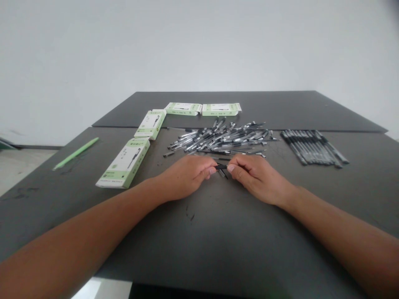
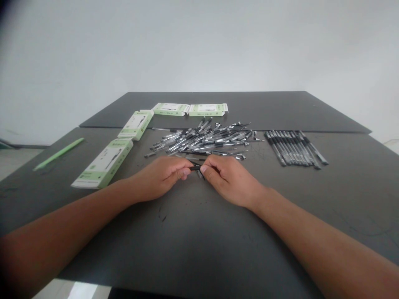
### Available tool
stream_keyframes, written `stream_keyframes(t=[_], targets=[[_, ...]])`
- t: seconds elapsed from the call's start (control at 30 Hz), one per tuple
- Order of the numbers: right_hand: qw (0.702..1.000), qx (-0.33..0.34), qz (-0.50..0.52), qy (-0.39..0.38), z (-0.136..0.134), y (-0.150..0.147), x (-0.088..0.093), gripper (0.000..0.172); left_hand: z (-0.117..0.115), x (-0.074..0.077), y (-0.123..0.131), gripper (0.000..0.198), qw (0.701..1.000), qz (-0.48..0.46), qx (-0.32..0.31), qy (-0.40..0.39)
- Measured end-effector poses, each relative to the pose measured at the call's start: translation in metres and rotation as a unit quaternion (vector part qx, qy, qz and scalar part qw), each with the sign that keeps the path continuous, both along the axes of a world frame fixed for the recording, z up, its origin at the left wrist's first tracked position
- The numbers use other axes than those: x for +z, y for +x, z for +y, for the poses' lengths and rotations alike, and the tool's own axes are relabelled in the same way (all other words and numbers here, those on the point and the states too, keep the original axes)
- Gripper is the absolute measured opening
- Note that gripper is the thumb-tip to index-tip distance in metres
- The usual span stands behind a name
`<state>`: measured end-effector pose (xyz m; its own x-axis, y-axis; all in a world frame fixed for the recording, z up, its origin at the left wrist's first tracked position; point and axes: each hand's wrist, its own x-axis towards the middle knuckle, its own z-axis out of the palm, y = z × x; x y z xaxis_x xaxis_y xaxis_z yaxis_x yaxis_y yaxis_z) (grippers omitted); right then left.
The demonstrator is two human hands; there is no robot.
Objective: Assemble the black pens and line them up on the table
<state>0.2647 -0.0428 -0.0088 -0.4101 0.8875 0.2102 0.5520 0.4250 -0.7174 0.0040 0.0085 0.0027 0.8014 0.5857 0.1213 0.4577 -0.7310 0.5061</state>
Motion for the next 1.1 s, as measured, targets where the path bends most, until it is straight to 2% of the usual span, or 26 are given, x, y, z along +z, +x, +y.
stream_keyframes(t=[0.73, 1.1], targets=[[1.000, 0.008, -0.022, -0.010, 0.0010, 0.0004, 0.0050, 0.041, 0.0023, -0.0039, -0.0010, 0.029, 1.000, -0.014, 0.011, 0.008], [0.999, -0.021, 0.013, -0.034, 0.0003, -0.0001, -0.0029, 0.040, 0.0001, -0.0058, 0.0015, 0.025, 0.999, -0.026, 0.023, 0.018]])
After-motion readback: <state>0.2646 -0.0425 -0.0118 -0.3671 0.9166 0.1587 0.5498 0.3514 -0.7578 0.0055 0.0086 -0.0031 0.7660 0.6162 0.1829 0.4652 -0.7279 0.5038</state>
